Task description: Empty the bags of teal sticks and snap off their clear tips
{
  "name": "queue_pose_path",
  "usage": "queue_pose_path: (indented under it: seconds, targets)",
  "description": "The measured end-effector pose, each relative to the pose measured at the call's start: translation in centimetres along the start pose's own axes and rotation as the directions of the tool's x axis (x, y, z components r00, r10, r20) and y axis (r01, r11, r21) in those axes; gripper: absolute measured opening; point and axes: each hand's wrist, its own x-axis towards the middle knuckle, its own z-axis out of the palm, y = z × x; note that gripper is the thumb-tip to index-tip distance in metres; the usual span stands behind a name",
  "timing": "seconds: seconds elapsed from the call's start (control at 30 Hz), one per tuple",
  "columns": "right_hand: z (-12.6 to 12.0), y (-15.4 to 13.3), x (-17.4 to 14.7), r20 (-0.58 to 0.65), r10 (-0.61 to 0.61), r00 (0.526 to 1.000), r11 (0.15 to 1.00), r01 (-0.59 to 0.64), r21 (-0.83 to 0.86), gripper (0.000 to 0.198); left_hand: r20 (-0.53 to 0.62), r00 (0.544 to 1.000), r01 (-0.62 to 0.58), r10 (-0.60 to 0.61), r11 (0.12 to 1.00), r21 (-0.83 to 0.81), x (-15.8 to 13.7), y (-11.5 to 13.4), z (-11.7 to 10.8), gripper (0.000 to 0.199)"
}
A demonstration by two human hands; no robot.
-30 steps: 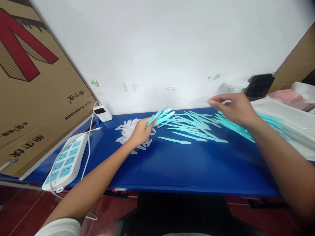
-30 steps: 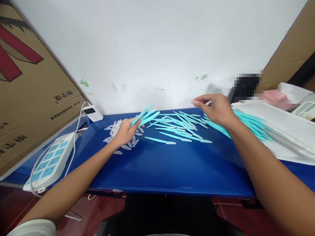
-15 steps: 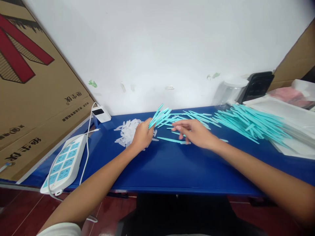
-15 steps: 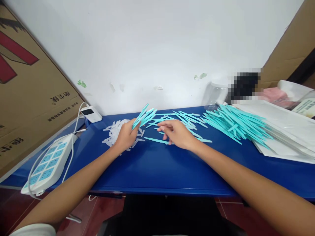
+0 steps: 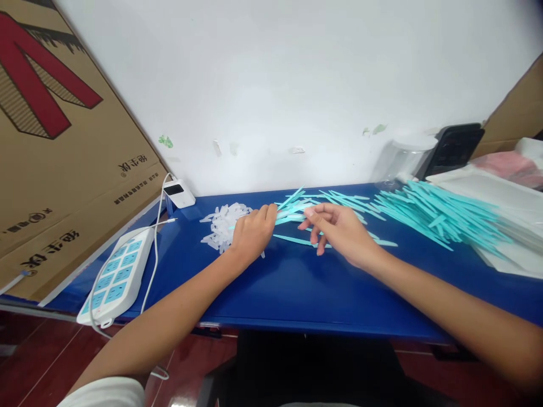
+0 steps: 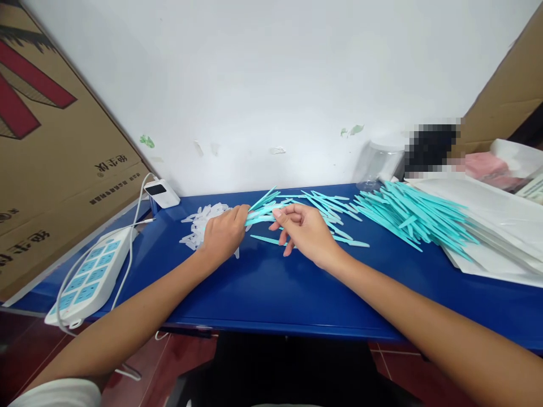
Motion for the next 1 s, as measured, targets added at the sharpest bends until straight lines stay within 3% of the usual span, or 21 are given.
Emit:
queue_pose_path:
  seconds: [0.27, 0.4, 0.57, 1.0]
  targets:
    - [-0.1, 0.8, 0.3, -0.042, -0.102, 0.994, 0.991, 0.105, 0.083, 0.057, -0.063, 0.995, -0.078, 0.083, 0.994, 0.082, -0.5, 0.4, 0.2, 0.028]
    - [-0.2, 0.8, 0.3, -0.052, -0.151, 0.987, 0.985, 0.154, 0.071, 0.055, -0.034, 0.998, -0.056, 0.059, 0.994, 0.09, -0.4, 0.6, -0.2, 0.026]
    - [-0.2, 1.0, 0.3, 0.002, -0.099, 0.995, 0.993, 0.098, 0.071, 0.055, 0.013, 1.0, -0.024, 0.023, 0.997, 0.079, -0.3, 0.7, -0.7, 0.027]
    - [-0.7, -0.2, 0.5, 0.001, -0.151, 0.989, 0.985, 0.15, 0.09, 0.055, 0.131, 0.987, 0.087, -0.09, 0.996, 0.029, 0.3, 0.7, -1.9, 0.031]
